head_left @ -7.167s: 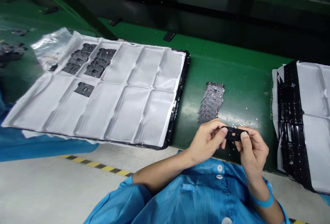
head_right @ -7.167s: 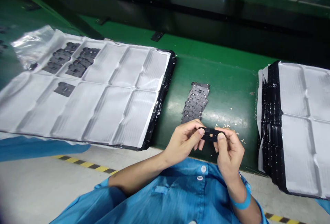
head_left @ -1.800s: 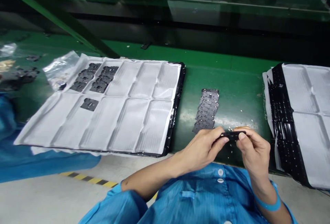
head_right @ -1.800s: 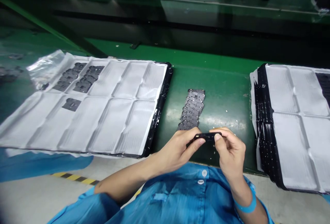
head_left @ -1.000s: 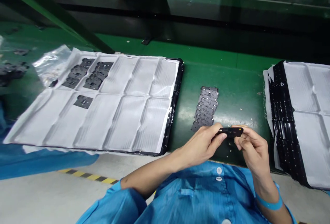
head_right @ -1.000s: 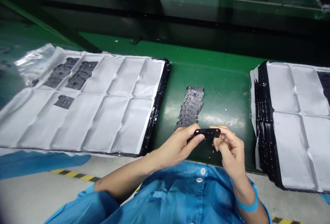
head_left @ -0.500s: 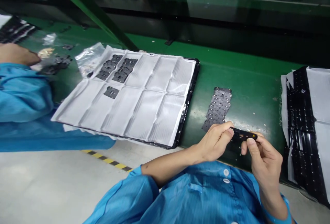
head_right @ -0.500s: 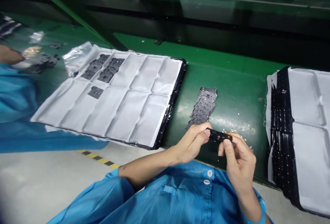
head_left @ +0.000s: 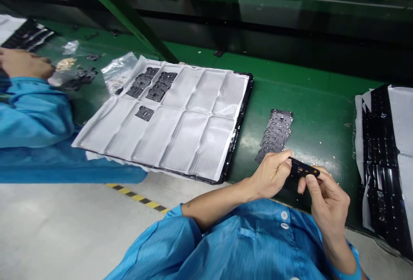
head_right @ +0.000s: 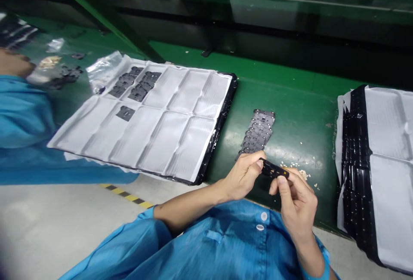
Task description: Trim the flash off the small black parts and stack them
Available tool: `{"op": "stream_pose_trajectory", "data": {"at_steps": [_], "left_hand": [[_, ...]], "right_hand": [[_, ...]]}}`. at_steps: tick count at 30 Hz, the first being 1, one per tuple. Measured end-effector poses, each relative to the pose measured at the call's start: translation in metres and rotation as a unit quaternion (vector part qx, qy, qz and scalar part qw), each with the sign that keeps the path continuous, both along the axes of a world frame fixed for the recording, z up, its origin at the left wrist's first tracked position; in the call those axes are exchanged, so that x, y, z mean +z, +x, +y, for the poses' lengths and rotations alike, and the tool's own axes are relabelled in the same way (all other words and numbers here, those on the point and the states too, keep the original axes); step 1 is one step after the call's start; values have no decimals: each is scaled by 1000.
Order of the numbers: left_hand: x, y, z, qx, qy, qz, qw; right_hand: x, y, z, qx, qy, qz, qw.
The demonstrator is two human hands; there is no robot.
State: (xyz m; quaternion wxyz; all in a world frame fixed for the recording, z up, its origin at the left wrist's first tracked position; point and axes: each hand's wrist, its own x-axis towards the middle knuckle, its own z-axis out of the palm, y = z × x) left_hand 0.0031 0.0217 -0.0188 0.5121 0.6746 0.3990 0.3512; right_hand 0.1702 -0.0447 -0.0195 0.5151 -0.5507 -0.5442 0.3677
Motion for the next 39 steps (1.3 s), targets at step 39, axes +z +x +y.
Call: {"op": "stream_pose_trajectory", "data": {"at_steps": [39], "left_hand": [[-1,-3,2,-23,-41,-18,999]], "right_hand": [[-13,2,0,-6,2,-10,1000]]}}
